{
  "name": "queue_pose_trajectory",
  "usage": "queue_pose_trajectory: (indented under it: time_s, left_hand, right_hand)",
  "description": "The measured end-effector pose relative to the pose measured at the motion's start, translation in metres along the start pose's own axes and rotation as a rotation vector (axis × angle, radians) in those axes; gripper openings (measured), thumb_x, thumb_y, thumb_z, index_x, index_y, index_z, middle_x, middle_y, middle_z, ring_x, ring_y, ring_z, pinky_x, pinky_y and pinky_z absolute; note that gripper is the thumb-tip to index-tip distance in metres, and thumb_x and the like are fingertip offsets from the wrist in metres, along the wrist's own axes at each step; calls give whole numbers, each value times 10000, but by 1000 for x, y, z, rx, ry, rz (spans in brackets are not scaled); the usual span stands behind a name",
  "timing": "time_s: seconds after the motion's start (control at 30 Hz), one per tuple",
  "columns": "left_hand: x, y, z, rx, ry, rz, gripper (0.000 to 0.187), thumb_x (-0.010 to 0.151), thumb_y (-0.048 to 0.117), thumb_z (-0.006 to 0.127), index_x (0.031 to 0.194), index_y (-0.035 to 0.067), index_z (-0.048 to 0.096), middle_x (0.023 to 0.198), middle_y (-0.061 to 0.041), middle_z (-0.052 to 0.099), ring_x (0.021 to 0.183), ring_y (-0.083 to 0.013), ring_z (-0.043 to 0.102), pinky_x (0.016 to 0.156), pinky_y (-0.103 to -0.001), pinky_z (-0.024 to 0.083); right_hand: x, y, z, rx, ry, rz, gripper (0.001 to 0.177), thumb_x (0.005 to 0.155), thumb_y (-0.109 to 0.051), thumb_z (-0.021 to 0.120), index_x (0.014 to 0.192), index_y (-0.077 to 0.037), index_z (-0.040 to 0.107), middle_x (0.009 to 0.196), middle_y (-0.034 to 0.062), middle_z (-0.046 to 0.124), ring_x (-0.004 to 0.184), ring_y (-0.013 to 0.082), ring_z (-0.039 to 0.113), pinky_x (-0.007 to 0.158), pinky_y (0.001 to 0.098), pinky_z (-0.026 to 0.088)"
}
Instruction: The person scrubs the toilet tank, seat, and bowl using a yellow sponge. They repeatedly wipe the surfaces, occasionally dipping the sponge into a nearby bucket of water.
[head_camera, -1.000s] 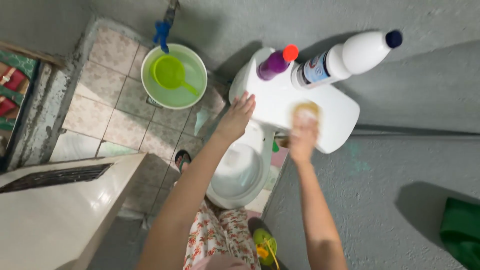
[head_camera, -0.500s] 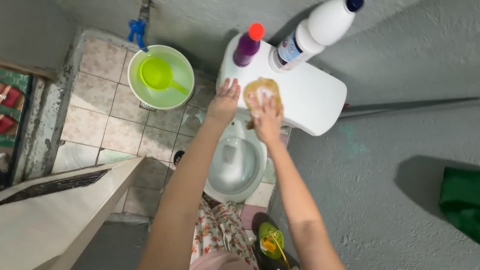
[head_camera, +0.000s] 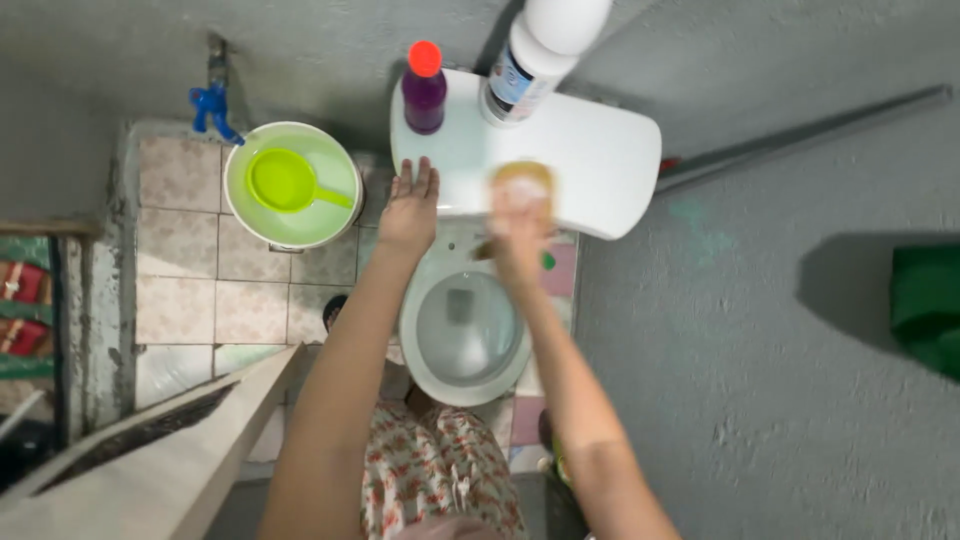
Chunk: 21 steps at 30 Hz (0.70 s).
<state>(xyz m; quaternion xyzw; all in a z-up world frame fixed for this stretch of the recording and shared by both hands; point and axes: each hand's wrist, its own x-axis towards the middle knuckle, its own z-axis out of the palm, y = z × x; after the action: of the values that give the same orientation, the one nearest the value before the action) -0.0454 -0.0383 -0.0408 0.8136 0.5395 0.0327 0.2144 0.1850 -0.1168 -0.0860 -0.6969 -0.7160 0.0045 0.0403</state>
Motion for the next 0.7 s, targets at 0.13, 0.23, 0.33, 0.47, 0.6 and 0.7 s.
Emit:
queue_pose_trajectory:
  time_s: [0.13, 0.23, 0.33, 0.47, 0.6, 0.7]
  left_hand:
    - [-4, -8, -16, 64, 46, 99, 643, 916, 83, 554, 1533, -17, 402, 1649, -215, 296, 1501, -452, 307, 1226, -522, 305]
    - [-12, -17, -30, 55, -48, 186, 745, 828, 76, 607, 1531, -6, 373, 1642, -216, 271, 1497, -447, 276, 1208, -525, 296]
    - [-7, -27, -52, 25, -199, 225, 877, 732, 39, 657, 1542, 8, 321, 1651, -196, 218, 1519, -431, 207, 1212, -513, 270]
    - [-10, -33, -59, 7, -189, 308, 944, 707, -10, 674, 1570, 5, 290, 1677, -193, 172, 1544, -441, 152, 1223, -508, 255]
    - [-11, -38, -64, -37, -290, 306, 925, 747, 44, 698, 1567, 13, 271, 1684, -187, 143, 1542, -429, 141, 1221, -510, 241]
    - [-3, -40, -72, -11, -313, 323, 917, 771, 88, 714, 1561, 12, 254, 1681, -186, 132, 1537, -421, 139, 1229, -514, 234]
  right_hand:
    - [-5, -33, -27, 121, -102, 79, 657, 1030, -272, 514, 1628, -261, 245, 1687, 134, 247, 1551, 405, 195, 1217, 620, 139]
    - [5, 7, -37, 457, 210, 220, 667, 1055, -271, 456, 1666, -208, 197, 1713, 174, 199, 1575, 435, 160, 1248, 628, 147]
    - [17, 31, -67, 294, -104, 705, 564, 1052, -318, 501, 1592, -241, 356, 1699, 125, 178, 1552, 418, 112, 1184, 636, 91]
    - [45, -42, -37, 113, 329, 661, 607, 1080, -232, 532, 1639, -113, 327, 1696, 233, 256, 1572, 468, 190, 1272, 615, 212]
    - [48, -184, -4, 303, 404, 593, 630, 921, -228, 611, 1505, -61, 446, 1539, 348, 331, 1401, 589, 266, 1143, 643, 218]
    - [57, -157, 17, 207, 432, 722, 620, 936, -161, 545, 1535, -51, 426, 1559, 331, 328, 1448, 599, 229, 1194, 670, 162]
